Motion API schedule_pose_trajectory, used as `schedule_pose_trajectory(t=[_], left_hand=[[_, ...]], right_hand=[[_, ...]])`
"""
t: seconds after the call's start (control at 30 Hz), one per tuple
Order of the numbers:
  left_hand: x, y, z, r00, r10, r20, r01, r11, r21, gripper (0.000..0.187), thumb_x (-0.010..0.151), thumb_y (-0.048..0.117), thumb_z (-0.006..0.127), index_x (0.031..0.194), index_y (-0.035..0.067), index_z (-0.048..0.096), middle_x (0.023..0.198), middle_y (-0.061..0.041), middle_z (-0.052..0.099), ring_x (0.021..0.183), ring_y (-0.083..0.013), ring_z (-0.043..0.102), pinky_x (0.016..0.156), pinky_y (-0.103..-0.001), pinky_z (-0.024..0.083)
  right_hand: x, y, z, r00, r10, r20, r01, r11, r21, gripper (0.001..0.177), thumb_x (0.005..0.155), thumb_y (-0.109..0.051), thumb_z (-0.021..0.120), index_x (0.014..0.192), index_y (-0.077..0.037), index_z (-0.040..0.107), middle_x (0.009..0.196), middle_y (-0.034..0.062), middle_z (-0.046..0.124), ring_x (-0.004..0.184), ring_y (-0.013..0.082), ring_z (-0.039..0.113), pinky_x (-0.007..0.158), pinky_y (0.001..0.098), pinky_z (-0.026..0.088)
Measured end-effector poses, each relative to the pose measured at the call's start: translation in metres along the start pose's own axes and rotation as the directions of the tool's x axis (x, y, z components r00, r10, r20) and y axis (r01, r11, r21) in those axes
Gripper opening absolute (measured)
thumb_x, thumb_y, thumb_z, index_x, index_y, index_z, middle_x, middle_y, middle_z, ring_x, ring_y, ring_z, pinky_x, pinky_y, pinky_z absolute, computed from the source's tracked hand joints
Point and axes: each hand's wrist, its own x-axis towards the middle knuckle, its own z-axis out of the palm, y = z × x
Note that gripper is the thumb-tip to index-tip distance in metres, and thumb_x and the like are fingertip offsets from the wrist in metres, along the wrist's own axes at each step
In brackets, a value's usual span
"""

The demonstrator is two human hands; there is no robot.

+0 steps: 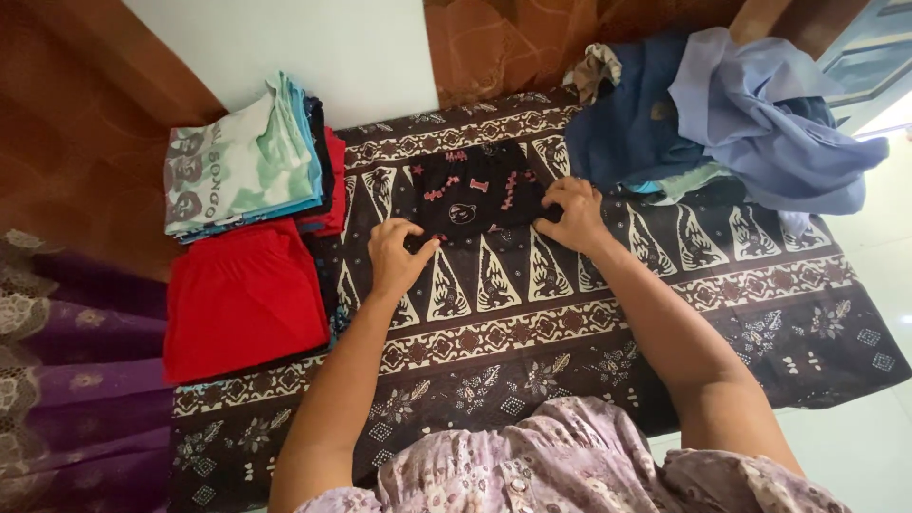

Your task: The person is folding various pieces of laundry, including a red garment, a patterned black garment, and a light blue shirt.

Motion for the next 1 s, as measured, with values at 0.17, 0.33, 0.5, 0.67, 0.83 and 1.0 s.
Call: schedule_pose_trajectory(t=[0.17, 0.33, 0.5, 0.67, 0.83, 1.0], left_hand=[[0.000, -0.003, 0.000, 0.991, -0.096, 0.091, 0.087, 0.992, 0.095, 0.033, 0.076, 0.037, 0.088, 0.086, 0.010, 0.074, 0.116, -0.006, 0.062, 0.118, -0.0306, 0.051, 0.102, -0.051, 0.038], [-0.001, -0.008, 0.009, 0.991, -0.075, 0.112, 0.067, 0.995, 0.073, 0.035, 0.080, 0.038, 0.086, 0.095, 0.008, 0.075, 0.119, -0.006, 0.061, 0.120, -0.0296, 0.049, 0.107, -0.055, 0.030], [0.008, -0.014, 0.012, 0.975, -0.120, 0.186, 0.103, 0.990, 0.099, 0.032, 0.081, 0.035, 0.086, 0.091, 0.006, 0.076, 0.118, -0.007, 0.063, 0.119, -0.0276, 0.049, 0.109, -0.057, 0.024], [0.044, -0.002, -0.006, 0.972, -0.194, 0.132, 0.230, 0.899, -0.373, 0.023, 0.095, 0.025, 0.078, 0.101, 0.003, 0.072, 0.099, -0.007, 0.066, 0.089, -0.0167, 0.059, 0.082, -0.032, 0.046], [0.086, 0.063, -0.049, 0.973, -0.218, 0.070, 0.204, 0.688, -0.696, 0.014, 0.096, 0.011, 0.075, 0.107, 0.003, 0.072, 0.095, -0.003, 0.071, 0.084, -0.0099, 0.063, 0.076, -0.024, 0.049], [0.106, 0.093, -0.069, 0.973, -0.231, -0.016, 0.086, 0.424, -0.901, 0.028, 0.090, 0.001, 0.074, 0.115, 0.004, 0.063, 0.099, -0.002, 0.075, 0.089, -0.0071, 0.070, 0.082, -0.020, 0.056]], right_hand=[[-0.002, 0.012, 0.017, 0.994, -0.097, -0.045, 0.101, 0.990, 0.096, 0.034, 0.069, -0.019, 0.085, 0.097, -0.005, 0.071, 0.123, 0.0030, 0.067, 0.124, 0.0294, 0.054, 0.107, 0.0524, 0.037], [-0.002, 0.019, 0.023, 0.994, -0.110, 0.002, 0.109, 0.981, 0.160, 0.044, 0.070, -0.021, 0.087, 0.106, -0.001, 0.072, 0.130, 0.0084, 0.064, 0.129, 0.0313, 0.049, 0.108, 0.0561, 0.031], [-0.001, 0.030, 0.029, 0.997, -0.061, 0.039, 0.055, 0.987, 0.149, 0.039, 0.073, -0.017, 0.086, 0.105, 0.000, 0.073, 0.130, 0.0097, 0.067, 0.128, 0.0289, 0.052, 0.110, 0.0562, 0.030], [0.026, 0.022, 0.004, 0.996, 0.081, -0.039, -0.043, 0.811, 0.584, 0.033, 0.092, -0.012, 0.082, 0.120, 0.001, 0.071, 0.129, 0.0145, 0.065, 0.119, 0.0212, 0.060, 0.102, 0.0362, 0.046], [0.054, -0.050, -0.082, 0.989, 0.150, -0.006, -0.072, 0.509, 0.857, 0.012, 0.097, -0.004, 0.076, 0.108, 0.000, 0.070, 0.098, 0.0016, 0.070, 0.086, 0.0088, 0.061, 0.080, 0.0241, 0.051], [0.071, -0.080, -0.112, 0.966, 0.215, -0.146, 0.036, 0.445, 0.895, 0.034, 0.089, 0.004, 0.079, 0.119, -0.004, 0.067, 0.090, -0.0017, 0.066, 0.082, 0.0054, 0.061, 0.078, 0.0202, 0.049]])
